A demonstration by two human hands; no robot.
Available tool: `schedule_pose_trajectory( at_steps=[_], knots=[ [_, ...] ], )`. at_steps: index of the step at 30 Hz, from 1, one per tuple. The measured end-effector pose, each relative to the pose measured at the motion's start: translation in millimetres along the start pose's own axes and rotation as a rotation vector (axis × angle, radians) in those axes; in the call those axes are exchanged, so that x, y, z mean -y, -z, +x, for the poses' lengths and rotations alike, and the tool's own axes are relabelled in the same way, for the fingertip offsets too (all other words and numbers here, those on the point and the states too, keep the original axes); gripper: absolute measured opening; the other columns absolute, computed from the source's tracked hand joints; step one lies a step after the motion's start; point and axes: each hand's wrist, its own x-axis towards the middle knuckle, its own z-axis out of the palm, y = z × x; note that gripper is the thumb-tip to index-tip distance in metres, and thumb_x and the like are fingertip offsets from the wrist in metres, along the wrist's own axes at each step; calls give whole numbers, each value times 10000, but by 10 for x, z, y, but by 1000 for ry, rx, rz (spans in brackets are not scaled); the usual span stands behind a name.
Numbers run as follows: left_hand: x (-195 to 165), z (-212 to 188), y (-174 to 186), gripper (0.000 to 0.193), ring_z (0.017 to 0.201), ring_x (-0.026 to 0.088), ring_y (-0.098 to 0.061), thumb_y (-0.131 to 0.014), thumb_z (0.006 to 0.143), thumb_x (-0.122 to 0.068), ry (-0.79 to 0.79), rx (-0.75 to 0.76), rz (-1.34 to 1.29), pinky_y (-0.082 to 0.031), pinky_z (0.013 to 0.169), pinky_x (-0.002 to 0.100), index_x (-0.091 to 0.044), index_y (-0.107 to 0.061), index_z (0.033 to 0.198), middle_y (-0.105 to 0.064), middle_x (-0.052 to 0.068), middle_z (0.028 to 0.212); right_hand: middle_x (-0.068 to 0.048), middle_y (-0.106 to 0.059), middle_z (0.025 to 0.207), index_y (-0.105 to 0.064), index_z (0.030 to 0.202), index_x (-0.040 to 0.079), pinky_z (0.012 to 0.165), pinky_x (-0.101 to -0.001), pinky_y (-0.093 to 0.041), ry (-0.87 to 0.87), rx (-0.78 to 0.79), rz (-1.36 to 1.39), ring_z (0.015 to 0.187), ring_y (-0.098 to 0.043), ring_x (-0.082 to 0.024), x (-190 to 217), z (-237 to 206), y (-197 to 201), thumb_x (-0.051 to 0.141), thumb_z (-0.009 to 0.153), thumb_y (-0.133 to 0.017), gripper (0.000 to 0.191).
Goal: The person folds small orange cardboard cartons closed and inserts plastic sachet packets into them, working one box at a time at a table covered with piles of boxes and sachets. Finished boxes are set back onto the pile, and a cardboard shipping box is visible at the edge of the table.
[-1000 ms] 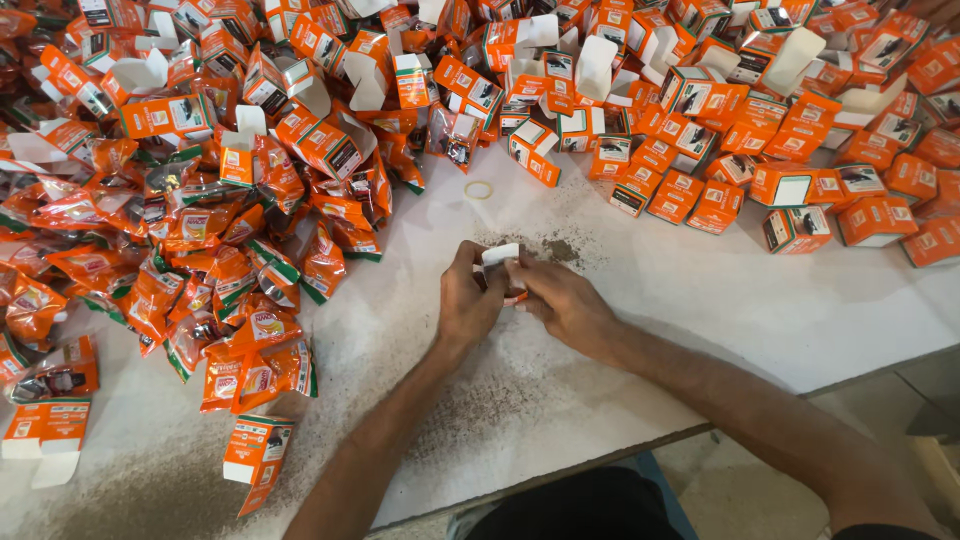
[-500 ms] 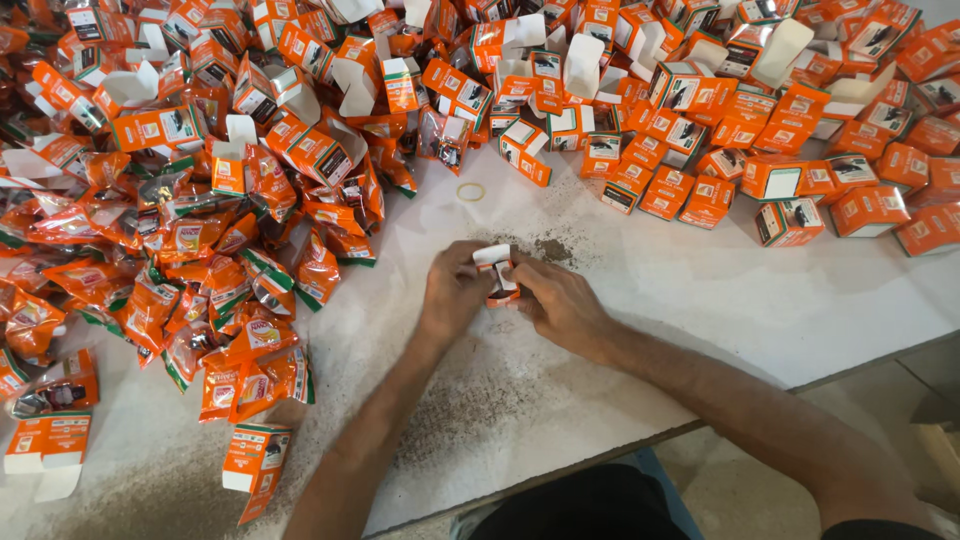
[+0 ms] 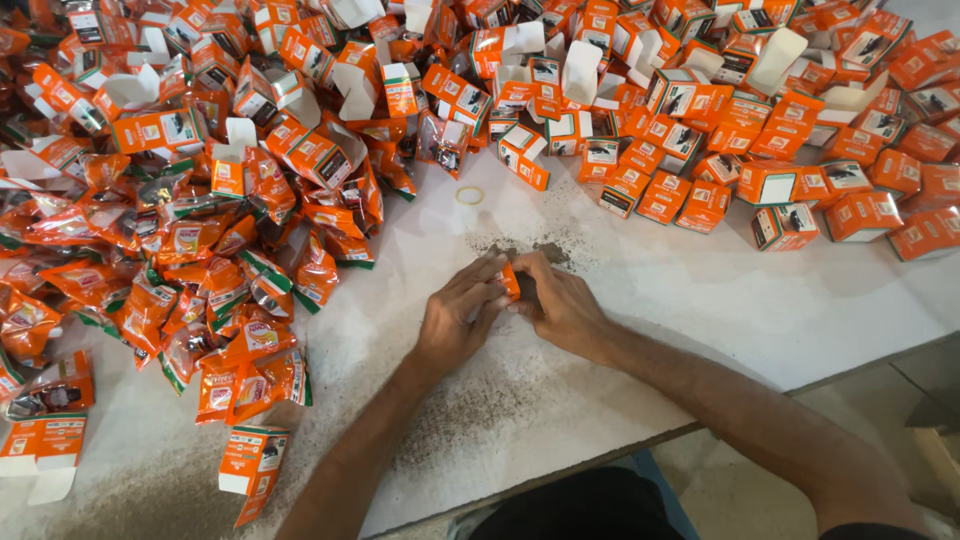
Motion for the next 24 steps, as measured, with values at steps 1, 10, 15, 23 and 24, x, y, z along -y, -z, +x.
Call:
schedule_pose_trajectory(
  at_steps=[1, 10, 15, 23, 24],
  knots=[
    [-17, -2, 19, 205, 1326, 412, -596, -771, 876, -37, -51, 29, 35, -526, 1091, 458, 26, -665, 1039, -653, 239, 1335, -178, -671, 1173, -421, 1275, 74, 849, -484, -545, 26, -5, -6, 1100, -666, -404, 22, -4, 14, 124, 877, -780, 538],
    [-137, 48, 30, 133, 1338, 437, -543, -700, 831, 10, -204, 74, 222, -421, 1167, 554, 19, -593, 910, -635, 239, 1299, -221, -577, 1355, -349, 1500, 74, 998, -478, -480, 127, 50, 12, 1224, -568, -408, -20, 33, 36, -2, 811, -750, 801],
    [152, 310, -133, 228, 1215, 402, -605, -657, 972, -43, 33, -148, 169, -497, 1049, 495, -4, -643, 1196, -650, 202, 1290, -269, -431, 1573, -262, 1584, 16, 1238, -501, -369, 59, -480, -301, 1474, -454, -433, -297, 157, 368, 243, 1046, -664, 709],
    [712, 1404, -968, 546, 981, 382, -661, -720, 804, -79, 411, -183, 587, -566, 768, 462, -14, -550, 1319, -620, 177, 1082, -307, -210, 1679, -104, 1640, -18, 1302, -546, -255, 92, -404, -272, 1574, -249, -489, -394, 93, 367, 249, 1040, -639, 846],
    [723, 1423, -951, 470, 947, 369, -666, -714, 820, -75, 377, -208, 567, -558, 761, 474, -30, -578, 1267, -635, 158, 1052, -283, -244, 1693, -110, 1650, -8, 1318, -534, -274, 87, -359, -222, 1587, -279, -472, -389, 89, 360, 213, 1047, -632, 828]
  ],
)
